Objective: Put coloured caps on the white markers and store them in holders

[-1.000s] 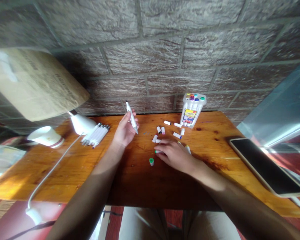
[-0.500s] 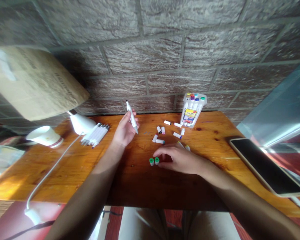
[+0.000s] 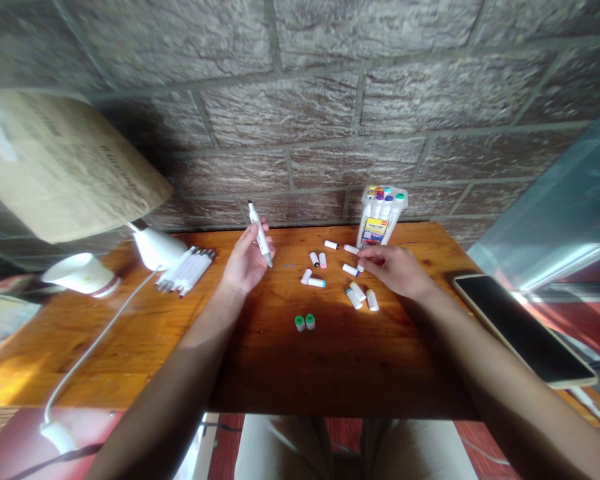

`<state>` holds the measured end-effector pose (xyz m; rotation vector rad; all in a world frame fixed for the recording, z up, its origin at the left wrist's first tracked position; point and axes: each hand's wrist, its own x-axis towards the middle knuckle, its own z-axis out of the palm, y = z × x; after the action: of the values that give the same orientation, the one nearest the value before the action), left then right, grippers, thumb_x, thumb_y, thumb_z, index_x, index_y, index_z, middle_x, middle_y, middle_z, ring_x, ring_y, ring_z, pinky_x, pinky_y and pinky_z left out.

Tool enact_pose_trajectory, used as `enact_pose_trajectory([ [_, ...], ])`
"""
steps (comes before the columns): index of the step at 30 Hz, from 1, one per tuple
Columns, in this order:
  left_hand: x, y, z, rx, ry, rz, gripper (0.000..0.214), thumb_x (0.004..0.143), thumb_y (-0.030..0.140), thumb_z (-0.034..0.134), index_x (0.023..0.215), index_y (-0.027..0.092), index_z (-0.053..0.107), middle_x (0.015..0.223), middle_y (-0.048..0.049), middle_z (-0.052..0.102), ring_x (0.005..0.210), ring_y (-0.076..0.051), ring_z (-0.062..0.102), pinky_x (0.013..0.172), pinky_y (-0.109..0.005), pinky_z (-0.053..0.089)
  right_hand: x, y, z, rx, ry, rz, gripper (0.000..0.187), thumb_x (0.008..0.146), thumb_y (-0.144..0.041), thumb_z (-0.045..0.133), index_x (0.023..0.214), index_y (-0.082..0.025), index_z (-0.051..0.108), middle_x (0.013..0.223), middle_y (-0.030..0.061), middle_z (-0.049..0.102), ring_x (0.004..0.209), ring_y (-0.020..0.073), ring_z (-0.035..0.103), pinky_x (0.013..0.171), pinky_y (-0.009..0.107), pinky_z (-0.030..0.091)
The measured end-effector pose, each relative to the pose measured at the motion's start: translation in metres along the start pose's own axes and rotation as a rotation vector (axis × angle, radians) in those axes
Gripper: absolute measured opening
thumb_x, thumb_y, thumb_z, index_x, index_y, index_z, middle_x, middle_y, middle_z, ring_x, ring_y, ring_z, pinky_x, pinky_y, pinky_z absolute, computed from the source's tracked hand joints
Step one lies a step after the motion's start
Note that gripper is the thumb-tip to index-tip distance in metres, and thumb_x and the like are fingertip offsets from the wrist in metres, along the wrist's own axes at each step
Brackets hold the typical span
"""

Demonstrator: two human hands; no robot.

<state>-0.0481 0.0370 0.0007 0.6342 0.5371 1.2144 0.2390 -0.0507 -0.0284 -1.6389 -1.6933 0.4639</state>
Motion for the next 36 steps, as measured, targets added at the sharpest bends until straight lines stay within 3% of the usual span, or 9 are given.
enact_pose_trajectory([
  [6, 0.000, 0.001, -0.001, -0.015, -0.010, 0.000, 0.010, 0.090, 0.022, 0.069, 0.098, 0.018, 0.067, 0.079, 0.0050, 0.070, 0.060, -0.004, 0.064, 0.058, -0.015, 0.051, -0.004, -0.026, -0.009, 0.920, -0.025, 0.270, 0.028, 0.073, -0.031, 0.073, 0.099, -0.021, 0.073, 0.087, 0.0043, 0.075, 0.079, 0.0169, 0.071, 0.064, 0.026, 0.054],
  [10, 0.000, 0.001, -0.001, -0.005, -0.005, -0.003, 0.008, 0.090, 0.022, 0.068, 0.097, 0.018, 0.067, 0.079, 0.0044, 0.070, 0.060, -0.004, 0.064, 0.058, -0.015, 0.051, -0.011, -0.046, -0.004, 1.219, -0.114, 0.284, 0.018, 0.068, -0.021, 0.070, 0.086, -0.022, 0.072, 0.078, 0.0015, 0.072, 0.069, 0.0132, 0.066, 0.060, 0.024, 0.055],
  [19, 0.001, 0.000, -0.002, 0.010, -0.008, 0.003, 0.009, 0.091, 0.022, 0.067, 0.099, 0.017, 0.067, 0.079, 0.0044, 0.071, 0.059, -0.004, 0.064, 0.058, -0.016, 0.052, -0.023, -0.057, 0.009, 1.385, -0.401, 0.257, 0.031, 0.056, -0.015, 0.087, 0.085, -0.021, 0.075, 0.075, -0.0017, 0.071, 0.066, 0.0099, 0.066, 0.058, 0.020, 0.052],
  [24, 0.001, -0.001, -0.002, 0.026, 0.000, -0.005, 0.008, 0.092, 0.023, 0.066, 0.098, 0.018, 0.068, 0.079, 0.0043, 0.071, 0.059, -0.004, 0.064, 0.057, -0.016, 0.051, -0.028, -0.057, 0.005, 1.377, -0.462, 0.227, 0.034, 0.052, -0.018, 0.090, 0.079, -0.021, 0.071, 0.069, -0.0025, 0.066, 0.060, 0.0111, 0.060, 0.056, 0.026, 0.051],
  [30, 0.003, -0.001, -0.003, 0.023, -0.006, -0.006, 0.008, 0.092, 0.022, 0.066, 0.098, 0.018, 0.068, 0.079, 0.0039, 0.071, 0.060, -0.004, 0.064, 0.057, -0.016, 0.051, -0.029, -0.052, 0.006, 1.403, -0.573, 0.087, 0.033, 0.056, -0.024, 0.089, 0.072, -0.019, 0.061, 0.075, -0.0005, 0.062, 0.061, 0.0111, 0.056, 0.057, 0.028, 0.048],
  [36, 0.003, -0.001, -0.003, 0.021, 0.003, -0.004, 0.008, 0.094, 0.022, 0.063, 0.098, 0.017, 0.068, 0.078, 0.0034, 0.071, 0.059, -0.005, 0.064, 0.057, -0.016, 0.052, -0.030, -0.049, 0.007, 1.430, -0.654, 0.062, 0.031, 0.059, -0.023, 0.089, 0.073, -0.018, 0.061, 0.079, 0.0018, 0.064, 0.064, 0.0118, 0.057, 0.060, 0.028, 0.049],
])
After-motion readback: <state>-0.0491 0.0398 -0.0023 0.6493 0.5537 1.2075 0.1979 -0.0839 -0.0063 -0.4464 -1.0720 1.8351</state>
